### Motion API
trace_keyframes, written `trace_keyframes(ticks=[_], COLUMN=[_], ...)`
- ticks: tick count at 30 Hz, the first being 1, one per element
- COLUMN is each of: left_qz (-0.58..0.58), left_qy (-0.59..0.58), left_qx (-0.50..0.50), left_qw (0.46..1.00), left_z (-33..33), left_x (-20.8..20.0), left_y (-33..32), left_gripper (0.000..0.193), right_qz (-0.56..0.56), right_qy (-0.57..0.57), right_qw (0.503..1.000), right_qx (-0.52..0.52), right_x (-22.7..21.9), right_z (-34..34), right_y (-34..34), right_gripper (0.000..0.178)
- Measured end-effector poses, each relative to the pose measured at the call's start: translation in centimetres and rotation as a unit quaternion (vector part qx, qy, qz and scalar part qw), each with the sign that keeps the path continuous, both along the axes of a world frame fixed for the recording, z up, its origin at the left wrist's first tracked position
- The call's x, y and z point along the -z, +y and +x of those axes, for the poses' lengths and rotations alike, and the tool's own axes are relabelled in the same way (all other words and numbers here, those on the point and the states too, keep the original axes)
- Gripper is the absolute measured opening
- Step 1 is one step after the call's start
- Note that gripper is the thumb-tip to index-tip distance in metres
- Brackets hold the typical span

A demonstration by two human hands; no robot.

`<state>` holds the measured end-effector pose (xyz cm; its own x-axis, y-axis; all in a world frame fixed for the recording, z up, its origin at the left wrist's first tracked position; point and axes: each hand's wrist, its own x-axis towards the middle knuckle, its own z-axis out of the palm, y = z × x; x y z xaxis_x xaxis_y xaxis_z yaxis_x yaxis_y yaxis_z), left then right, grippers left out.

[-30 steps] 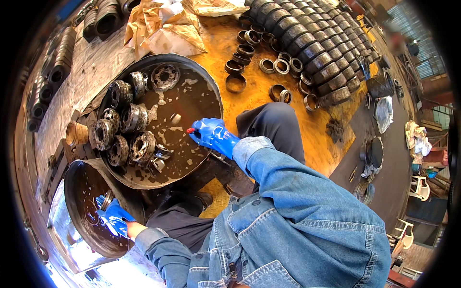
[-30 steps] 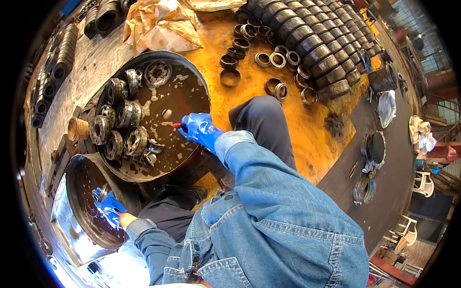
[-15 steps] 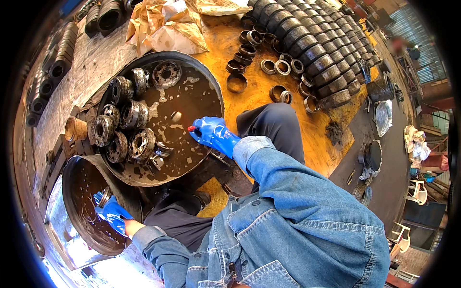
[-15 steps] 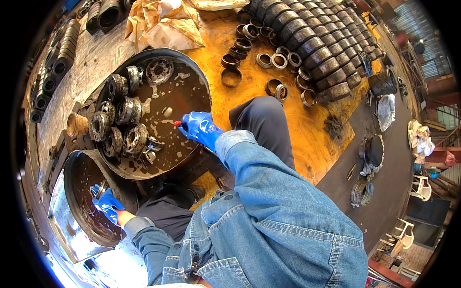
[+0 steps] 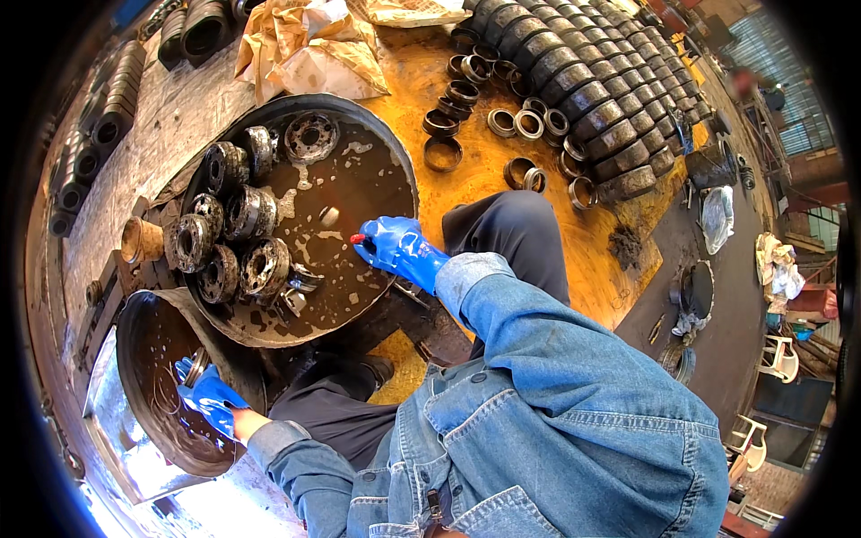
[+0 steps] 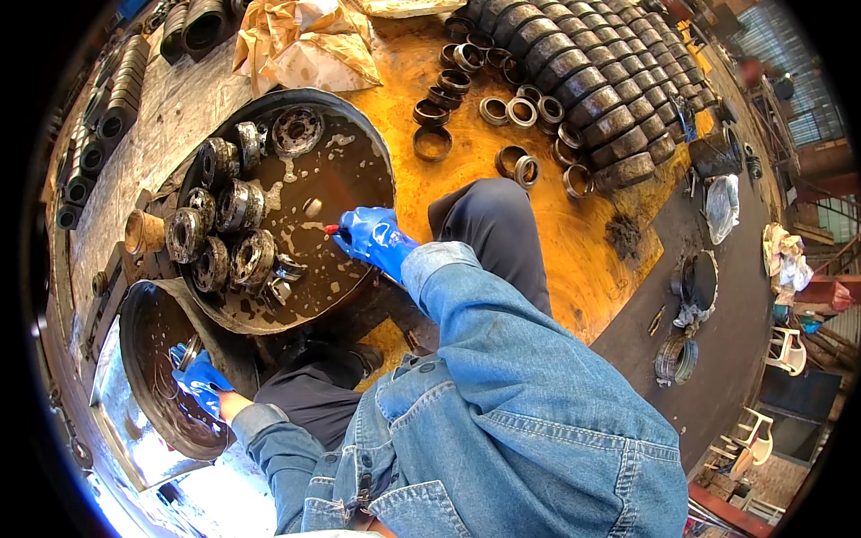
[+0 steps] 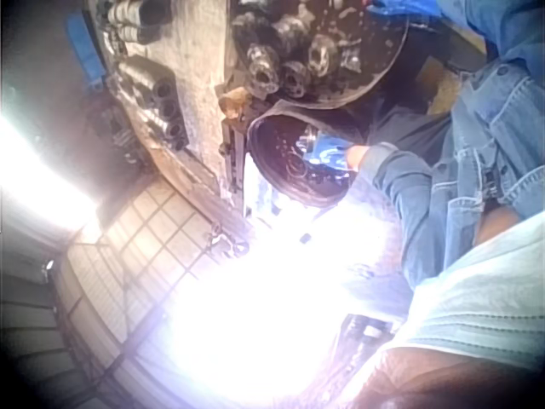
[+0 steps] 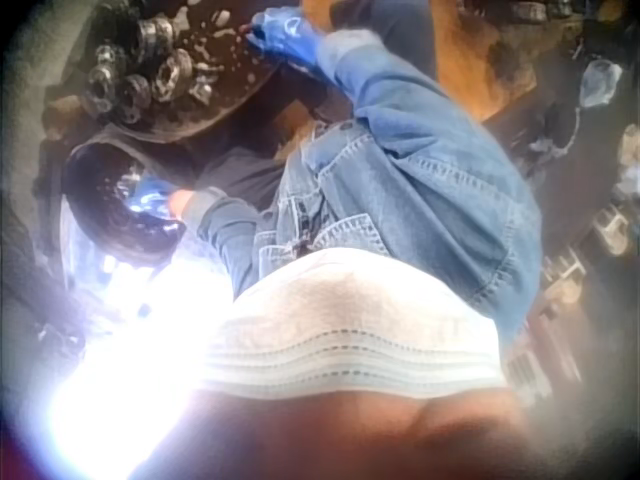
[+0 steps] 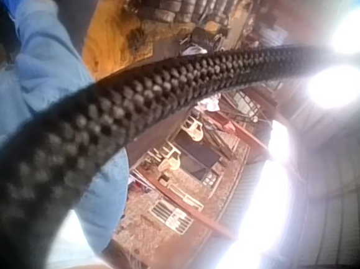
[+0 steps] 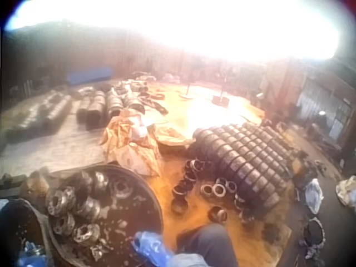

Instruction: The person sits on the floor and cleans greasy metal rings using a red-handled brush. They repeatedly scrub the rings, dip them into a bucket of dark liquid, and place them into a larger basin containing other parts.

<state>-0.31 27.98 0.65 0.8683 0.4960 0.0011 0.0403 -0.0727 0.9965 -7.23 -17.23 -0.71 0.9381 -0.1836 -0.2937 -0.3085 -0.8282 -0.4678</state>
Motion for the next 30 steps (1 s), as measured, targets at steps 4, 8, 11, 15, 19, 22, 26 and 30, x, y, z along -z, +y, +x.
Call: trace_keyframes(ticks=[4,8,11,15,19,22,26,30], left_qz=[-0.029,0.038,0.112,0.142,0.144,0.145,0.137,0.129], left_qy=[-0.029,0.009,0.052,0.164,0.098,0.089,0.084,0.083], left_qx=[0.027,0.012,-0.010,-0.008,-0.014,-0.011,-0.001,0.004], left_qw=[0.999,0.999,0.992,0.976,0.985,0.985,0.987,0.988], left_z=[0.4,-0.4,-0.7,0.0,-0.3,0.2,0.5,0.4], left_x=[1.6,1.1,-2.4,-3.8,-1.2,-0.9,-0.4,0.1], left_y=[2.2,0.2,-2.6,0.3,-1.1,-0.7,-0.9,-1.2], left_gripper=[0.054,0.054,0.053,0.049,0.047,0.045,0.042,0.040], right_qz=[-0.001,-0.003,0.003,0.003,0.007,0.004,0.001,-0.001], right_qy=[-0.004,-0.004,-0.008,0.003,-0.019,-0.019,-0.019,-0.016], right_qw=[1.000,1.000,1.000,1.000,1.000,1.000,1.000,1.000], right_qx=[-0.004,0.000,-0.005,-0.010,-0.002,-0.011,-0.008,-0.003], right_x=[0.2,0.1,0.2,0.3,0.8,0.9,0.8,0.8], right_z=[0.3,0.0,-0.1,0.1,-0.3,-0.1,-0.2,-0.4], right_y=[0.2,-0.1,-0.2,-0.3,-0.5,-0.2,-0.2,-0.3], right_gripper=[0.025,0.026,0.027,0.028,0.028,0.028,0.028,0.029])
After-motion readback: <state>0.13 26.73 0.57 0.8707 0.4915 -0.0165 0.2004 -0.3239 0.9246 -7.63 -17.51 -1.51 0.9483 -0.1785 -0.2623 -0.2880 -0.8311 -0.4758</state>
